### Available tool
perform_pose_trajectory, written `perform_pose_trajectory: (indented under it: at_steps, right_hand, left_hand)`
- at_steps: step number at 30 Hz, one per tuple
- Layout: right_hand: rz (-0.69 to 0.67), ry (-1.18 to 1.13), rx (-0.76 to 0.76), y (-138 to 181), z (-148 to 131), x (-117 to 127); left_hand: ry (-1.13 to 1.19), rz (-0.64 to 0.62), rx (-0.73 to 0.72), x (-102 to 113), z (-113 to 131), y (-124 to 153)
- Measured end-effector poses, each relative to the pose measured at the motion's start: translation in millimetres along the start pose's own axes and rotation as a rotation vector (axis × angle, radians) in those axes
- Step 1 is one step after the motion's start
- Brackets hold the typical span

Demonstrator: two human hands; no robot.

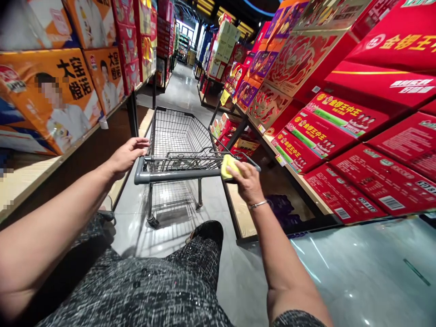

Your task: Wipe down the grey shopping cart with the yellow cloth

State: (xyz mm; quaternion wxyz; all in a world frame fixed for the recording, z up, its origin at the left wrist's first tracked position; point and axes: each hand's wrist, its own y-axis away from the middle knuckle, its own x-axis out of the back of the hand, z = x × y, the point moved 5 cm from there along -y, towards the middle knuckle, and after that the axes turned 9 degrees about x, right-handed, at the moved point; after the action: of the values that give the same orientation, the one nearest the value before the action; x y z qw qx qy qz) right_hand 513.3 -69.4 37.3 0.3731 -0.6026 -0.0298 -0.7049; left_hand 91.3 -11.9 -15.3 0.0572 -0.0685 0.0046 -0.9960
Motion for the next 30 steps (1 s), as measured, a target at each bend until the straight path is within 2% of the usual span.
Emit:
perform_pose_trajectory:
  at_steps: [2,4,6,8,9,11,13,15,17,19,21,26,28,30]
  right_hand:
    - [-0.117,0.105,-0.23,15.3,36.1,-7.2]
    - [-0.184,0.154,-0.418,20.1,47.6,-12.1]
    - [-0.171,0.15,-0.56,13.4,28.8,-15.3]
    - [-0.081,0.121,-0.648,0.5,-17.5,-15.6]
    - [-0.023,0.106,-0.636,-7.4,-48.7,-14.3]
    - [0.064,0.054,-0.492,-23.0,-117.6,-9.7]
    - [0.13,-0.023,-0.317,-34.1,-177.2,-0.1]
    - [0.153,-0.108,-0.13,-42.5,-214.7,12.9]
    - [0.116,-0.169,0.03,-49.8,-223.1,25.9]
    - [0.017,-0.192,0.115,-56.3,-202.4,35.4]
    - [-0.122,-0.175,0.112,-61.1,-159.2,39.4]
    - [-0.478,-0.022,-0.16,-58.1,-24.8,29.3]
    - [-0.58,0.021,-0.272,-51.6,9.5,22.7]
    - [-0.623,0.039,-0.325,-46.1,22.0,18.3]
  left_hand:
    - [-0.066,0.078,0.003,2.6,10.8,6.1]
    - [-0.214,0.166,-0.052,0.4,30.0,21.9]
    - [-0.425,0.188,-0.156,-11.5,53.4,46.8]
    - [-0.626,0.145,-0.296,-31.2,74.1,76.2]
    - [-0.702,0.099,-0.363,-42.3,81.1,90.3]
    - [-0.823,-0.006,-0.448,-62.1,85.7,111.9]
    - [-0.912,0.003,-0.491,-70.6,83.0,121.9]
    - [-0.965,0.047,-0.53,-71.0,76.9,122.2]
    - [-0.988,0.072,-0.573,-67.3,70.9,117.4]
    - [-1.006,0.089,-0.612,-62.1,67.0,111.9]
    - [-1.029,0.111,-0.64,-56.5,65.6,107.8]
    - [-1.075,0.186,-0.635,-40.1,65.2,96.7]
    - [-1.065,0.205,-0.621,-32.0,64.7,88.8]
    - [-1.029,0.202,-0.612,-23.1,63.5,79.7]
